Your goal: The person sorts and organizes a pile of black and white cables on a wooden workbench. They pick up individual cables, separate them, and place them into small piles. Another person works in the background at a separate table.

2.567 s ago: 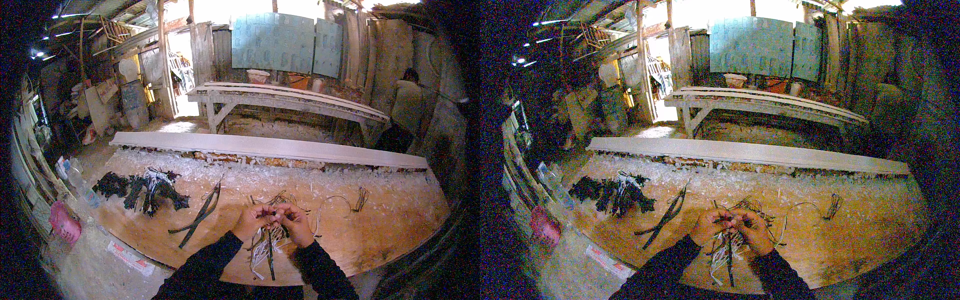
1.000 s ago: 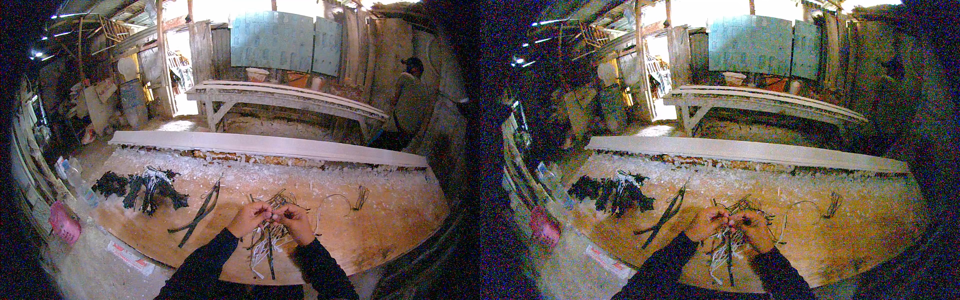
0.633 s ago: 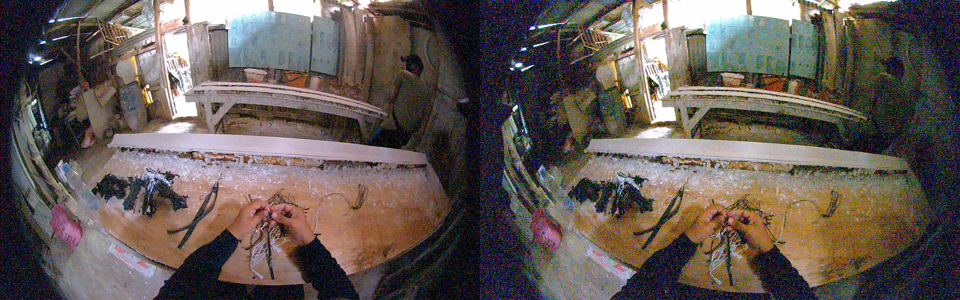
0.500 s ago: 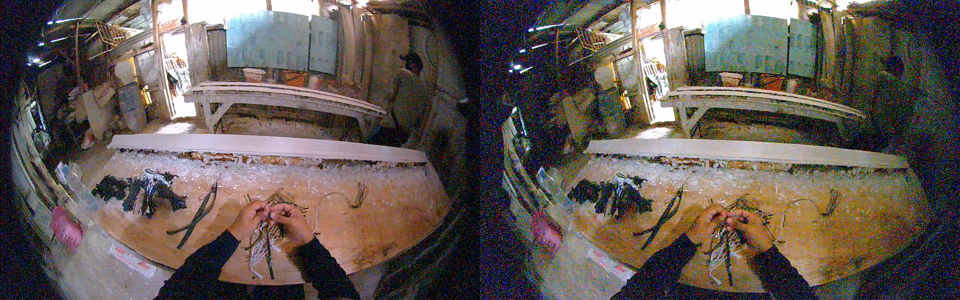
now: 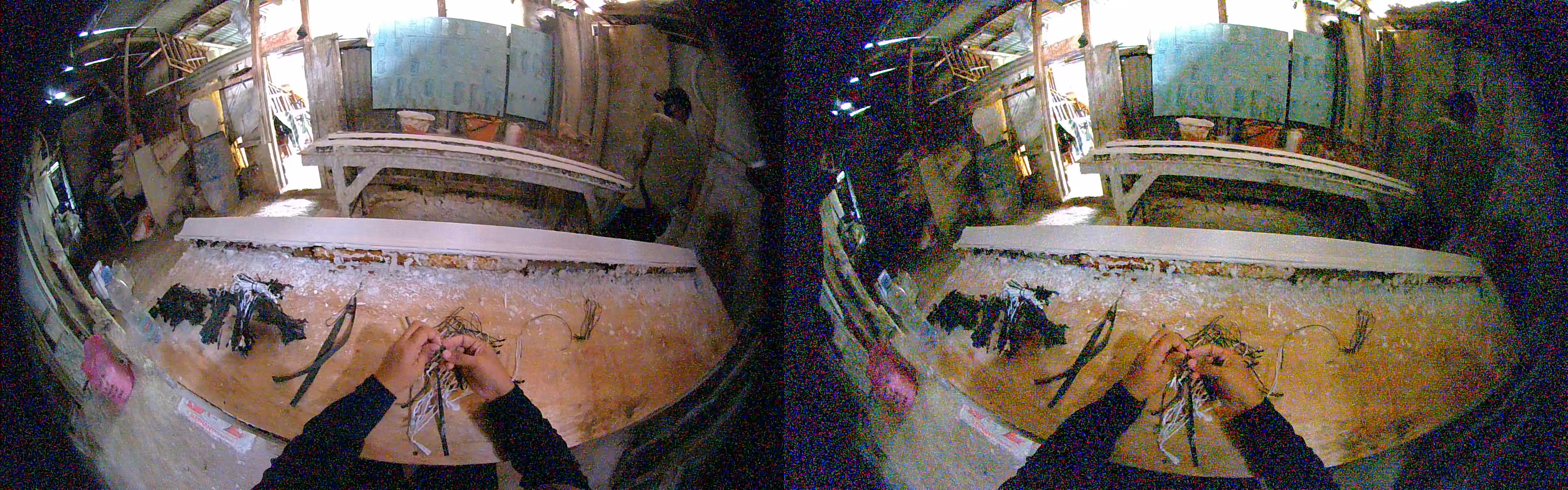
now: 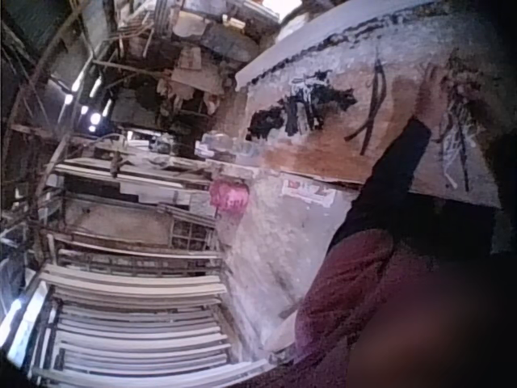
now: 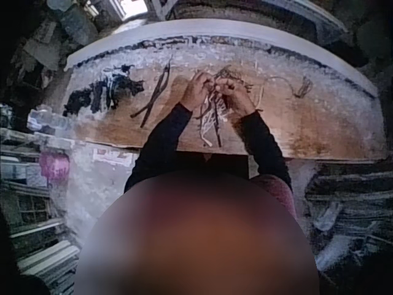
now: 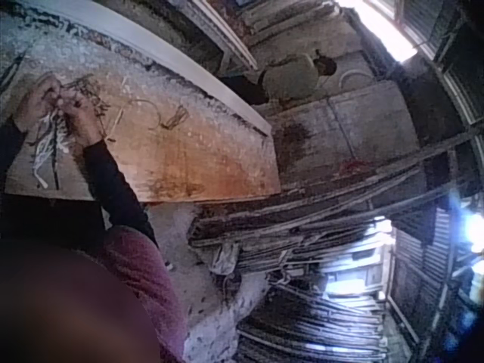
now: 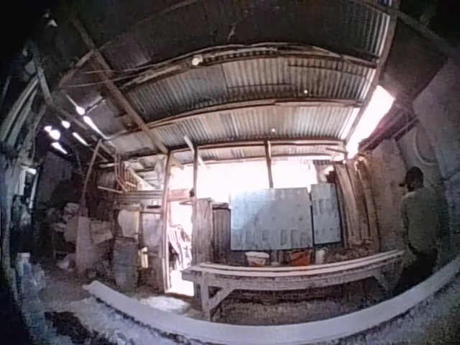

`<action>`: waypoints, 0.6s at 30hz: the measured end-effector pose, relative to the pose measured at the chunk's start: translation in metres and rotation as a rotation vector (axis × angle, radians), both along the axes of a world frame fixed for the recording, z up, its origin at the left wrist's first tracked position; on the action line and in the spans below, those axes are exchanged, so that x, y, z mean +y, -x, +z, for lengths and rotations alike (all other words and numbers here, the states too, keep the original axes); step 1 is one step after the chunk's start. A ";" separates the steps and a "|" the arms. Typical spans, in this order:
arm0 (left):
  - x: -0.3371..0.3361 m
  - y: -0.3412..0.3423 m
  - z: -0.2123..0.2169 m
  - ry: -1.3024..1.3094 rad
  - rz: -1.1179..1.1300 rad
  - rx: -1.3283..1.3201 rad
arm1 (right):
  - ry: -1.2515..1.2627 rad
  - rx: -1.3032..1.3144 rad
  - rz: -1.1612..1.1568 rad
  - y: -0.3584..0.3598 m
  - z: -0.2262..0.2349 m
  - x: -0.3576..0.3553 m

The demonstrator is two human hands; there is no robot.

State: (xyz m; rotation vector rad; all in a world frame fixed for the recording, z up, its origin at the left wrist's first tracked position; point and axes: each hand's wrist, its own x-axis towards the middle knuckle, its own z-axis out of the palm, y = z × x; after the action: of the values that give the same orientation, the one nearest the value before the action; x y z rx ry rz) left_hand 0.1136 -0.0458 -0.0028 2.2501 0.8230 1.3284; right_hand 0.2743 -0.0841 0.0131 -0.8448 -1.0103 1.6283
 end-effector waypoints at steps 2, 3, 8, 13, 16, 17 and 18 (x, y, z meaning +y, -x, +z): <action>-0.003 0.001 0.001 -0.022 0.040 0.004 | -0.032 0.020 0.014 0.000 0.000 -0.001; -0.003 0.001 0.003 -0.030 0.050 0.012 | -0.043 0.025 0.013 0.000 0.000 -0.001; -0.005 0.001 0.007 0.007 0.087 -0.032 | -0.053 -0.084 -0.014 -0.001 0.005 -0.003; -0.001 0.006 0.007 0.011 0.147 0.000 | -0.072 -0.115 -0.016 -0.005 0.013 -0.005; 0.004 0.007 0.002 -0.042 0.135 -0.022 | -0.088 -0.108 -0.047 -0.005 0.014 -0.006; 0.005 0.007 0.000 -0.068 0.137 -0.026 | -0.127 -0.124 -0.067 -0.004 0.014 -0.006; 0.006 0.007 -0.002 0.056 0.078 -0.082 | -0.151 -0.155 -0.098 -0.004 0.013 -0.006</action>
State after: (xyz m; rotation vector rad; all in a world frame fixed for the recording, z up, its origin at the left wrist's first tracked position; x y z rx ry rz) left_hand 0.1070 -0.0399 -0.0048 2.1261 0.9154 1.4044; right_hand 0.2780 -0.0897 0.0262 -0.9135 -1.1657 1.4024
